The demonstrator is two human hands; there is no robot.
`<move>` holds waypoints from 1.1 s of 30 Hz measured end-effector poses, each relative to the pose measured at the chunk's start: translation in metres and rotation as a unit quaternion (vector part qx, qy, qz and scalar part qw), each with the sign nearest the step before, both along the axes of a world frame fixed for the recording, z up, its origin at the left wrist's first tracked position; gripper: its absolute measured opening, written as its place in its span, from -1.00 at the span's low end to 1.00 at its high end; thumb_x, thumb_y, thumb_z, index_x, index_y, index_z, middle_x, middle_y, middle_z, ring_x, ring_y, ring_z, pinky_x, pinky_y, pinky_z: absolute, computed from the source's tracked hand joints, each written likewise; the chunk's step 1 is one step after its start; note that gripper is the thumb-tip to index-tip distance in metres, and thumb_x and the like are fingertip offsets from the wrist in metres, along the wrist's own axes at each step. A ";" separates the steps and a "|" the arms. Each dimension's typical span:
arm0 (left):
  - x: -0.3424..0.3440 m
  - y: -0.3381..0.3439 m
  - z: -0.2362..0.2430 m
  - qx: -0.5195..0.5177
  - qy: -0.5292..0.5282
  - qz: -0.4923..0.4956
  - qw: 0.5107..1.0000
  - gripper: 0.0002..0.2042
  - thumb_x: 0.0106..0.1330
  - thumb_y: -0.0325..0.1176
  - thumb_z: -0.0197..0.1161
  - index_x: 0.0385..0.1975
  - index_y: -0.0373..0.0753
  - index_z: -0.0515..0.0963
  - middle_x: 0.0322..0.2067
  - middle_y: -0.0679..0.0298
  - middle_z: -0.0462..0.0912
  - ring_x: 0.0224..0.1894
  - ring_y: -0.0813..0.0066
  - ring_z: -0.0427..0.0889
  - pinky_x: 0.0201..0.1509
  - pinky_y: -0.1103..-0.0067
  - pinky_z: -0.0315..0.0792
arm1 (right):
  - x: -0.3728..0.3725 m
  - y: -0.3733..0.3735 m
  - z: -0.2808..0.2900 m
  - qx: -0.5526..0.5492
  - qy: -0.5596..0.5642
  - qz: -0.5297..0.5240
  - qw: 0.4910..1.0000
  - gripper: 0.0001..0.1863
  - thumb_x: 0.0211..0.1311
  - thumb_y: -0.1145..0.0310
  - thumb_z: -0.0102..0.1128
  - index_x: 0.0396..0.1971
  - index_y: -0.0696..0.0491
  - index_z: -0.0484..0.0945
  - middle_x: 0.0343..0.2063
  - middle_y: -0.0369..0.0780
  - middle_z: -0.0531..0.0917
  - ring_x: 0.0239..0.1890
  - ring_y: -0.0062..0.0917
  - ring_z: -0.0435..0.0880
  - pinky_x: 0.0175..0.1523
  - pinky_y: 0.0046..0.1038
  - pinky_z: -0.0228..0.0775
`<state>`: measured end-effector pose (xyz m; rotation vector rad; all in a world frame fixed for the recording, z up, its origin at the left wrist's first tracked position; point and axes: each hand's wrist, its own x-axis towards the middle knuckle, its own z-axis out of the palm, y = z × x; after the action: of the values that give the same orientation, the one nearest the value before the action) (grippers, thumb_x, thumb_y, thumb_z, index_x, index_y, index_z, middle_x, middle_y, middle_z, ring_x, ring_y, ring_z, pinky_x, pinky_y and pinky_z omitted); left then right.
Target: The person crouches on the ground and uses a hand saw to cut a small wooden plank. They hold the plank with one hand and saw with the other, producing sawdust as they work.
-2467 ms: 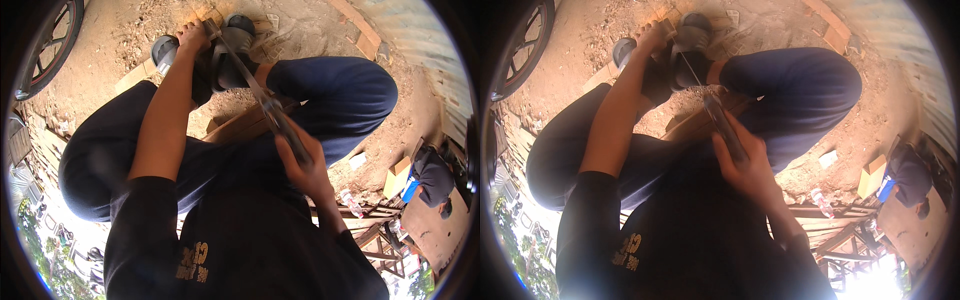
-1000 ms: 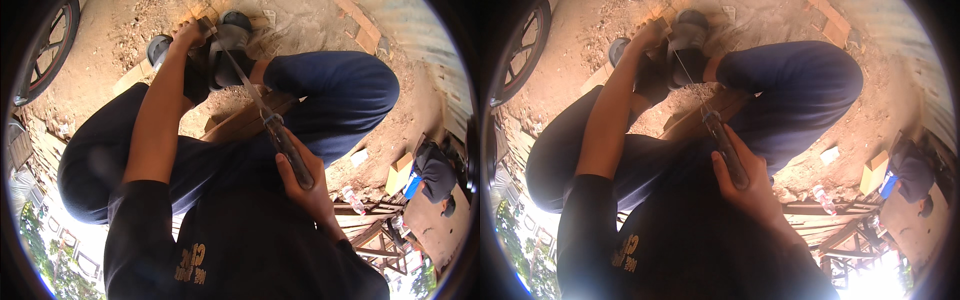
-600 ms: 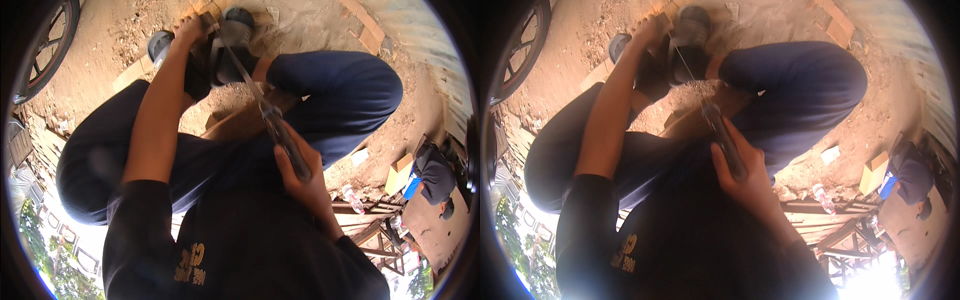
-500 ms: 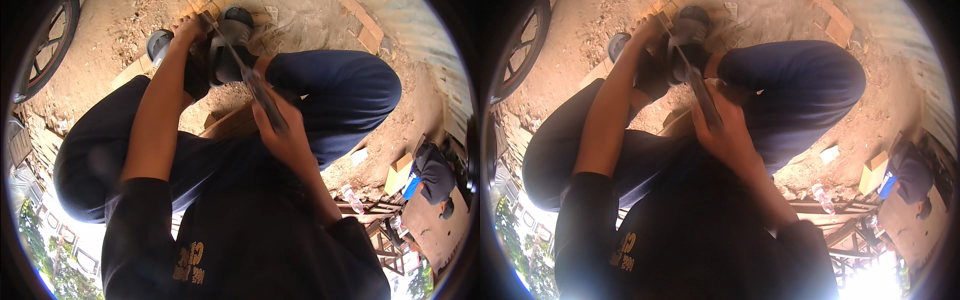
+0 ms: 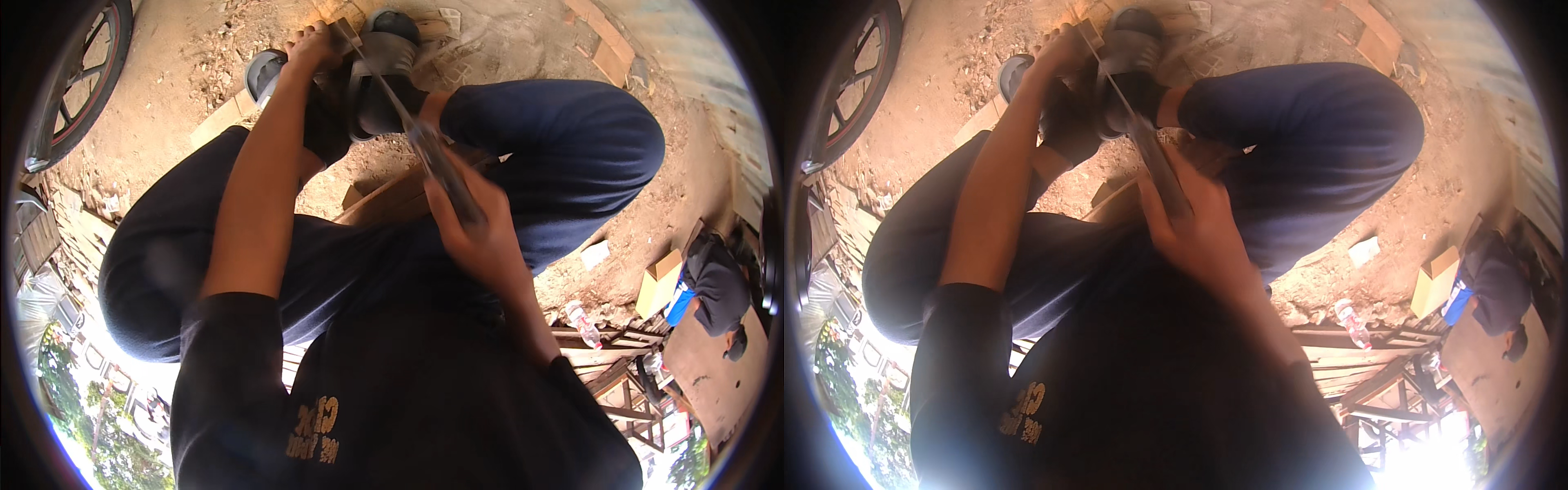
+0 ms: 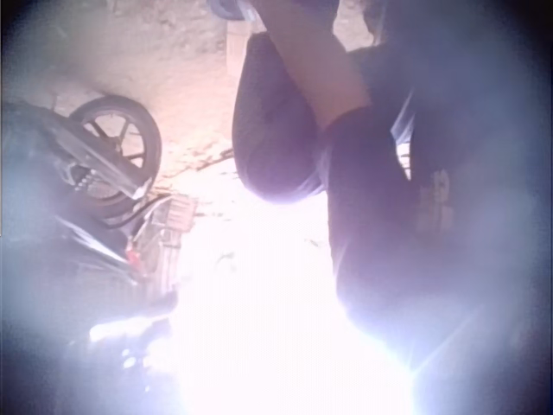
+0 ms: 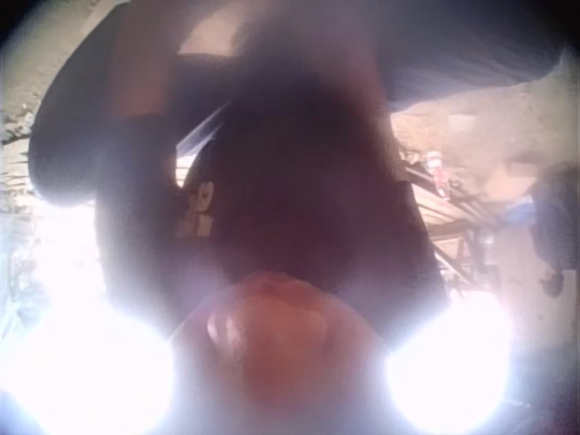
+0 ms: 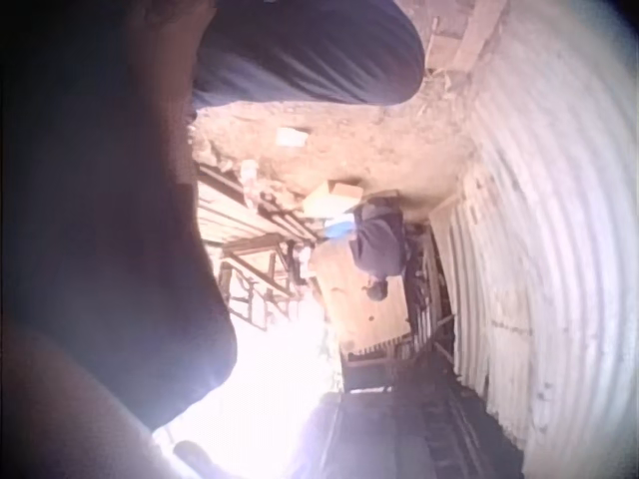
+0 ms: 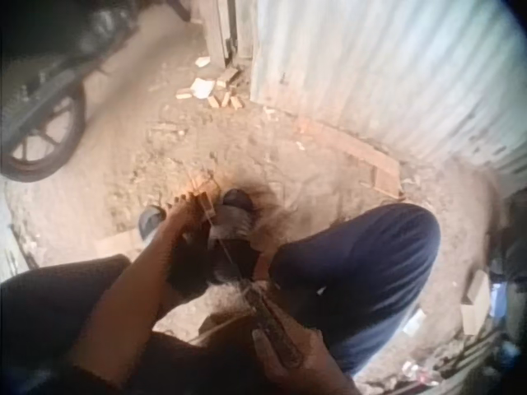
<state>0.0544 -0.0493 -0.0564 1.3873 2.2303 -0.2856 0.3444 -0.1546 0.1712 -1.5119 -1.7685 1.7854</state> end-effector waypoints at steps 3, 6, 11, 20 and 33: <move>-0.009 0.002 0.013 -0.003 0.034 -0.020 0.999 -0.23 0.10 -0.07 0.33 0.26 -0.33 0.18 0.29 -0.04 0.30 0.37 -0.03 0.20 0.36 0.04 0.08 | 0.029 -0.043 0.029 0.035 0.009 -0.046 0.998 -0.57 0.28 0.46 0.16 0.13 0.29 0.44 -0.24 -0.08 0.67 -0.23 -0.59 0.61 -0.07 -0.54 0.42; -0.013 -0.003 0.006 -0.001 0.029 -0.006 1.000 -0.26 0.08 -0.12 0.35 0.23 -0.31 0.21 0.26 -0.03 0.32 0.35 -0.02 0.22 0.34 0.05 0.10 | 0.005 -0.019 -0.005 0.094 0.060 -0.014 0.994 -0.53 0.24 0.50 0.16 0.16 0.24 0.40 -0.25 0.08 0.67 -0.17 -0.16 0.72 -0.11 -0.37 0.52; -0.005 -0.002 -0.001 -0.004 0.020 -0.041 0.999 -0.28 0.05 -0.18 0.34 0.23 -0.30 0.22 0.27 -0.02 0.33 0.37 0.02 0.21 0.35 0.08 0.10 | 0.001 -0.019 -0.017 0.076 0.055 -0.039 0.995 -0.56 0.24 0.47 0.16 0.12 0.25 0.42 -0.30 0.07 0.66 -0.22 -0.12 0.72 -0.15 -0.33 0.52; 0.001 0.006 -0.006 -0.007 0.011 -0.004 1.000 -0.23 0.03 -0.18 0.34 0.27 -0.27 0.18 0.29 -0.02 0.29 0.39 0.03 0.18 0.39 0.13 0.07 | -0.021 -0.001 -0.016 0.137 0.026 0.003 0.990 -0.57 0.24 0.46 0.13 0.11 0.25 0.41 -0.33 0.10 0.65 -0.28 -0.03 0.68 -0.19 -0.21 0.52; 0.003 0.004 -0.002 0.004 0.008 -0.008 1.000 -0.25 0.07 -0.16 0.30 0.27 -0.31 0.19 0.28 -0.03 0.29 0.37 0.01 0.20 0.38 0.08 0.07 | -0.012 -0.018 -0.013 0.171 0.048 -0.047 0.983 -0.64 0.26 0.45 0.17 0.02 0.29 0.48 -0.45 -0.01 0.64 -0.42 -0.36 0.69 -0.26 -0.44 0.47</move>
<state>0.0578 -0.0455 -0.0584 1.4138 2.2367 -0.2955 0.3326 -0.1724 0.1582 -1.3219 -1.8110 1.3969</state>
